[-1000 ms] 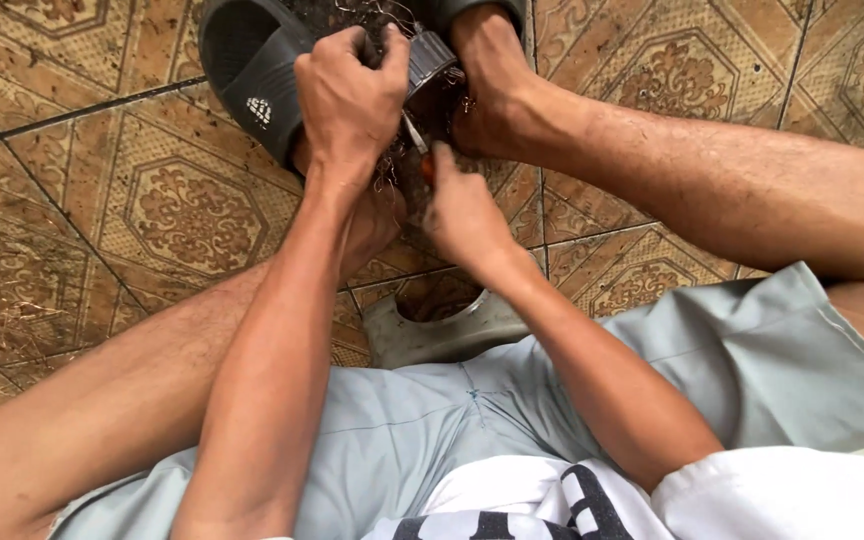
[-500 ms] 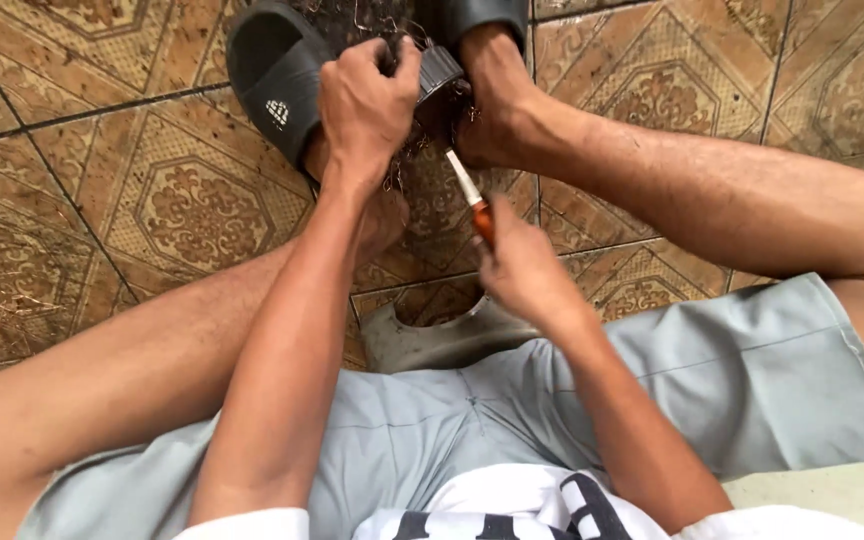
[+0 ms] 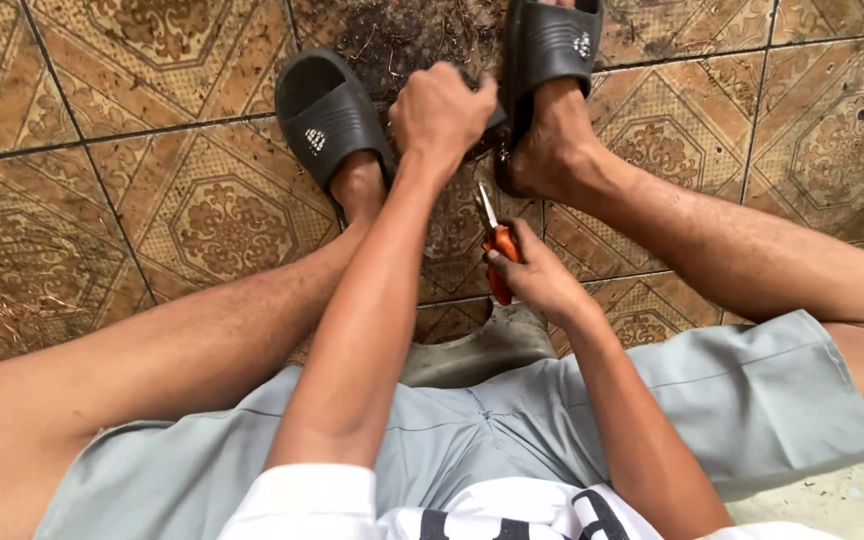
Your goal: Extracting copper wire from a motor stator using a small hand tool and pliers for recycling.
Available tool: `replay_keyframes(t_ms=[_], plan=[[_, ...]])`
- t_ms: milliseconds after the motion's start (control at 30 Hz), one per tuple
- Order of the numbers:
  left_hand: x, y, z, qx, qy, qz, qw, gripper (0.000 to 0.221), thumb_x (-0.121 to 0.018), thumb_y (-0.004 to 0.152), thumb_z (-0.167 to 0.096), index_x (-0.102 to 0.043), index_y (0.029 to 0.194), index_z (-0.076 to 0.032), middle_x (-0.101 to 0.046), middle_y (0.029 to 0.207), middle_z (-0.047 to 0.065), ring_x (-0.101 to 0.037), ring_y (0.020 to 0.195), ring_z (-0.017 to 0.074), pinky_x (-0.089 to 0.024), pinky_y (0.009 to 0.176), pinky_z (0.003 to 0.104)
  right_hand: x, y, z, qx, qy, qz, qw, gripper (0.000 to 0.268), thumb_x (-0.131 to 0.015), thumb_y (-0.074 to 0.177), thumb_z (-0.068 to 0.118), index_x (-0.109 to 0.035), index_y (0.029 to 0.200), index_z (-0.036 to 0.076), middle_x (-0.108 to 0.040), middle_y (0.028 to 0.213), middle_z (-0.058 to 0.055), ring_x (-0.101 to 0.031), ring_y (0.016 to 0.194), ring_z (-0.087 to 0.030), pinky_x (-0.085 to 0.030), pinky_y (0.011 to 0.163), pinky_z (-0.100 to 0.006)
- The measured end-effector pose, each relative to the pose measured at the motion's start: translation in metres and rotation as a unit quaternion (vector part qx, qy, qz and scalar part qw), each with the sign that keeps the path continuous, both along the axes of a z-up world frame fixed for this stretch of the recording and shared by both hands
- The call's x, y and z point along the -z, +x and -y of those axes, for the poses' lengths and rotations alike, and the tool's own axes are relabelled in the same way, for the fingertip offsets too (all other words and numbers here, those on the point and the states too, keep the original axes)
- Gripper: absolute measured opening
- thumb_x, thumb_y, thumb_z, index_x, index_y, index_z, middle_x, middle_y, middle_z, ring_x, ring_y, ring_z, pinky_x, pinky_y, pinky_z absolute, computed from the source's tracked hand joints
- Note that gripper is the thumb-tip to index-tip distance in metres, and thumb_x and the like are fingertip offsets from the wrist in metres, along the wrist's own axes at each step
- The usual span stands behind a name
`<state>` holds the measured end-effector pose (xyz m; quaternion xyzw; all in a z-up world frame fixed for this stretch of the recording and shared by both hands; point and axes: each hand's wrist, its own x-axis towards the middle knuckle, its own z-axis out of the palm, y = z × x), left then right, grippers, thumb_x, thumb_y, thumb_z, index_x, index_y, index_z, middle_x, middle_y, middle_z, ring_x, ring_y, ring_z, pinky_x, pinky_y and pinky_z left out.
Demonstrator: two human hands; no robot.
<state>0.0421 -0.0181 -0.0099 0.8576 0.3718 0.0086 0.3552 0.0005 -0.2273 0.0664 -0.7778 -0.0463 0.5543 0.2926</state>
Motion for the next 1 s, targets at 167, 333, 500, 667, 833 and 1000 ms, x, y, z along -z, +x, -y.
replay_keyframes(t_ms=[167,333,500,667,833,1000], plan=[[-0.01,0.019,-0.01,-0.002,-0.052,-0.071,0.996,0.03,-0.067,0.091,-0.035,-0.069,0.072,-0.012,-0.063,0.056,-0.002,-0.052,0.037,0.0116,-0.042,0.033,0.027,0.025,0.003,0.005,0.131,0.073,-0.08,0.985,0.04,-0.054,0.1,0.005,-0.047,0.14,0.007,-0.059,0.106,-0.011,-0.056,0.086,-0.018,-0.051,0.072,-0.032],[-0.011,0.016,-0.015,0.004,-0.036,-0.086,0.996,0.042,-0.067,0.091,-0.046,-0.072,0.074,-0.009,-0.07,0.063,0.006,-0.063,0.046,0.0187,-0.053,0.044,0.035,0.032,0.006,0.001,0.019,0.021,0.04,0.999,0.05,-0.058,0.097,0.017,-0.044,0.145,0.012,-0.064,0.128,-0.013,-0.063,0.106,-0.024,-0.052,0.091,-0.038],[0.0,0.015,-0.022,0.01,-0.043,-0.104,0.994,0.071,-0.069,0.075,-0.082,-0.065,0.068,-0.011,-0.063,0.056,-0.001,-0.058,0.043,0.0136,-0.052,0.044,0.032,0.019,0.014,0.001,0.008,-0.015,0.047,0.999,0.047,-0.058,0.098,0.019,-0.045,0.143,0.015,-0.067,0.12,-0.012,-0.065,0.097,-0.025,-0.053,0.083,-0.041],[-0.036,-0.009,-0.026,-0.001,-0.106,-0.152,0.983,0.078,-0.068,0.071,-0.082,-0.067,0.063,-0.005,-0.065,0.061,0.004,-0.061,0.048,0.0171,-0.05,0.048,0.035,-0.014,0.013,0.027,-0.085,-0.021,0.137,0.987,0.04,-0.056,0.098,0.02,-0.045,0.134,0.007,-0.071,0.108,-0.021,-0.071,0.086,-0.038,-0.053,0.075,-0.052],[-0.119,-0.033,-0.005,-0.07,-0.187,-0.16,0.967,0.088,-0.045,0.094,-0.069,-0.059,0.133,0.009,-0.059,0.133,0.038,-0.053,0.134,0.0471,-0.04,0.115,0.059,-0.035,0.008,0.045,-0.175,-0.028,0.145,0.973,0.055,-0.054,0.095,0.019,-0.044,0.147,0.005,-0.067,0.108,-0.033,-0.069,0.105,-0.053,-0.055,0.088,-0.061],[-0.029,-0.058,-0.035,0.015,0.124,-0.012,0.992,0.051,-0.05,0.106,-0.04,-0.046,0.139,0.0,-0.052,0.131,0.033,-0.062,0.117,0.0504,-0.054,0.094,0.057,-0.058,0.022,0.053,-0.166,-0.002,0.145,0.975,0.05,-0.056,0.094,0.02,-0.047,0.14,0.0,-0.066,0.114,-0.036,-0.065,0.109,-0.057,-0.052,0.094,-0.065]])
